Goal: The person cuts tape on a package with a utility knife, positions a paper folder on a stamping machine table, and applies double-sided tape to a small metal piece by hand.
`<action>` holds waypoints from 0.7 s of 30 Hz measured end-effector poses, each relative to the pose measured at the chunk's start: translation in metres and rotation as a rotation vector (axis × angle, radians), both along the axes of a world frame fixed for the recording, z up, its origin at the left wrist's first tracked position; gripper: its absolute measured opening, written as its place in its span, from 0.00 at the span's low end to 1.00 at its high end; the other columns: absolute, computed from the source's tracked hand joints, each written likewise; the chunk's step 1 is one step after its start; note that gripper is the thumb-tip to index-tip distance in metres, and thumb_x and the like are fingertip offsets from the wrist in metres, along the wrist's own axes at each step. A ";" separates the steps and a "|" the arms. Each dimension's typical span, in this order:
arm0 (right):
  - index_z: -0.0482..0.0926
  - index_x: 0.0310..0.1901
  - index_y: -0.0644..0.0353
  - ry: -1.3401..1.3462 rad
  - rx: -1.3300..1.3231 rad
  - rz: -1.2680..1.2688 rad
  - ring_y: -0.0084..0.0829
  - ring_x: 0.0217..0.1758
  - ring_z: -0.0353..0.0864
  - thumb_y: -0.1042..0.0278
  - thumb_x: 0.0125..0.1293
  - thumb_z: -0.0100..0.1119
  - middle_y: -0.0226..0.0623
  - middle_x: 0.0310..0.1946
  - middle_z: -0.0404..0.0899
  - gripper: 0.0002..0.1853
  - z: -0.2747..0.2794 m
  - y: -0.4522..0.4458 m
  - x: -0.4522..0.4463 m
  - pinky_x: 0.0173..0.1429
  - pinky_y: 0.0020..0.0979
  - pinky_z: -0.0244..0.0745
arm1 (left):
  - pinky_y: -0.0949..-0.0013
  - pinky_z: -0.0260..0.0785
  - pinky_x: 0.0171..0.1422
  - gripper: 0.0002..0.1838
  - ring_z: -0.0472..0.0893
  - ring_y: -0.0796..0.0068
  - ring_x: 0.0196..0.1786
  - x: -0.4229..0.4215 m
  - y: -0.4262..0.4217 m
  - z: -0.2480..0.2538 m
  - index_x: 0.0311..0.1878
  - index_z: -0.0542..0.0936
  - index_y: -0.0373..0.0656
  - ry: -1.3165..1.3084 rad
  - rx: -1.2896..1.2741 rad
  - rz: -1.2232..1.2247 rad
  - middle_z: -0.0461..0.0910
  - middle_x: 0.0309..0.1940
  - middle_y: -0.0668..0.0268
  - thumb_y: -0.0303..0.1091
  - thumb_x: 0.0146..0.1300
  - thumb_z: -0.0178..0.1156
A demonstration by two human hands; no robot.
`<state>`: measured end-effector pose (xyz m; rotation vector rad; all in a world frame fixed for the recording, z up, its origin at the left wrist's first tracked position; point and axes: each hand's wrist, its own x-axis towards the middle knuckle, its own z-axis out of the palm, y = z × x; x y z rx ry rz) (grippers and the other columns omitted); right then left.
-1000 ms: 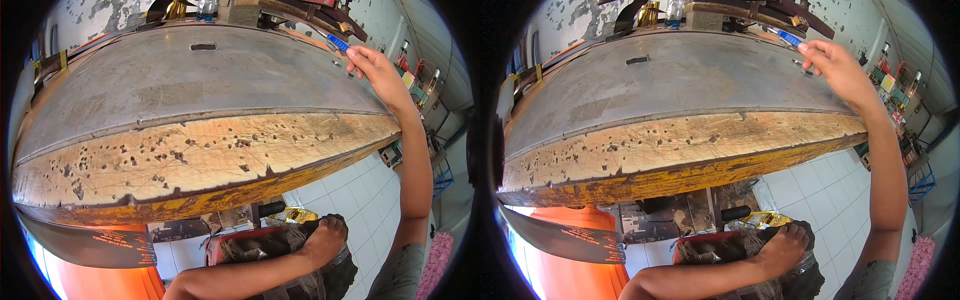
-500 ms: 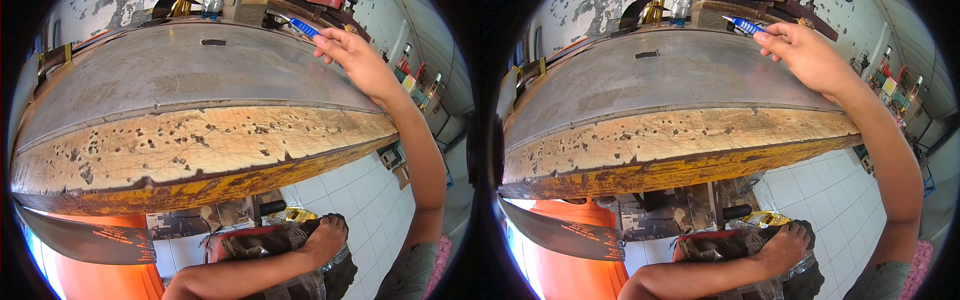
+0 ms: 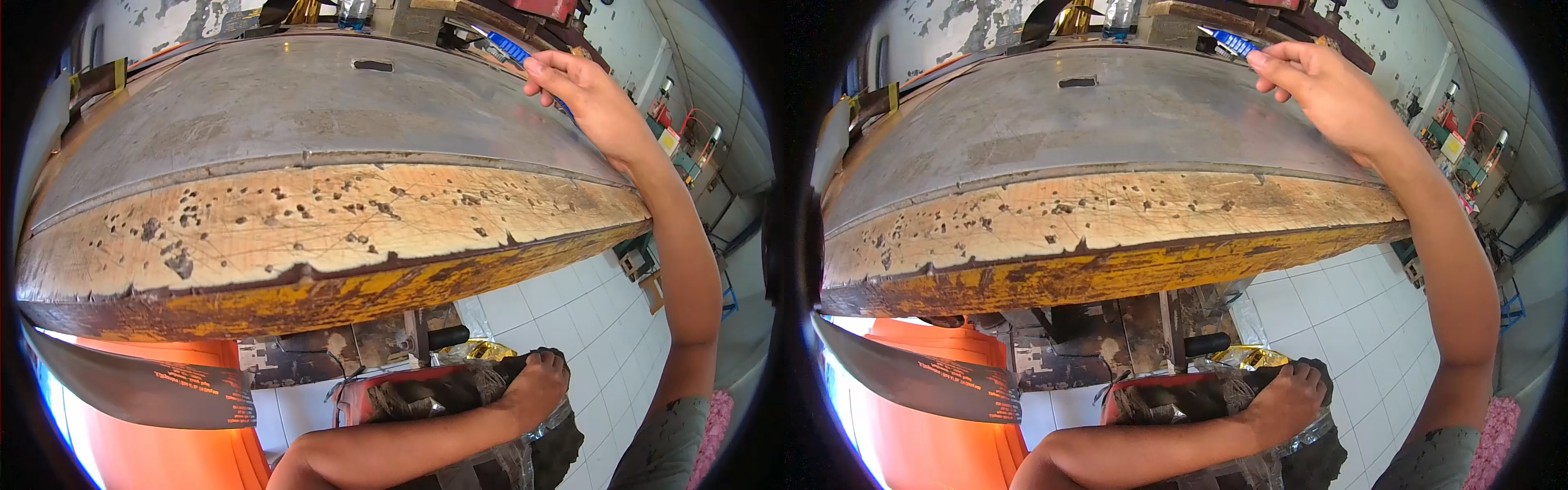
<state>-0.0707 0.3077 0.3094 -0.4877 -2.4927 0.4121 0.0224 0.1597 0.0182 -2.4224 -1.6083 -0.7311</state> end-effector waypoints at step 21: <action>0.82 0.53 0.63 -0.009 0.068 -0.046 0.21 0.42 0.74 0.43 0.78 0.56 0.27 0.38 0.81 0.26 -0.002 -0.002 0.017 0.52 0.27 0.71 | 0.60 0.72 0.54 0.18 0.78 0.64 0.51 -0.001 0.002 0.000 0.45 0.83 0.39 -0.014 -0.057 -0.036 0.81 0.43 0.61 0.47 0.67 0.62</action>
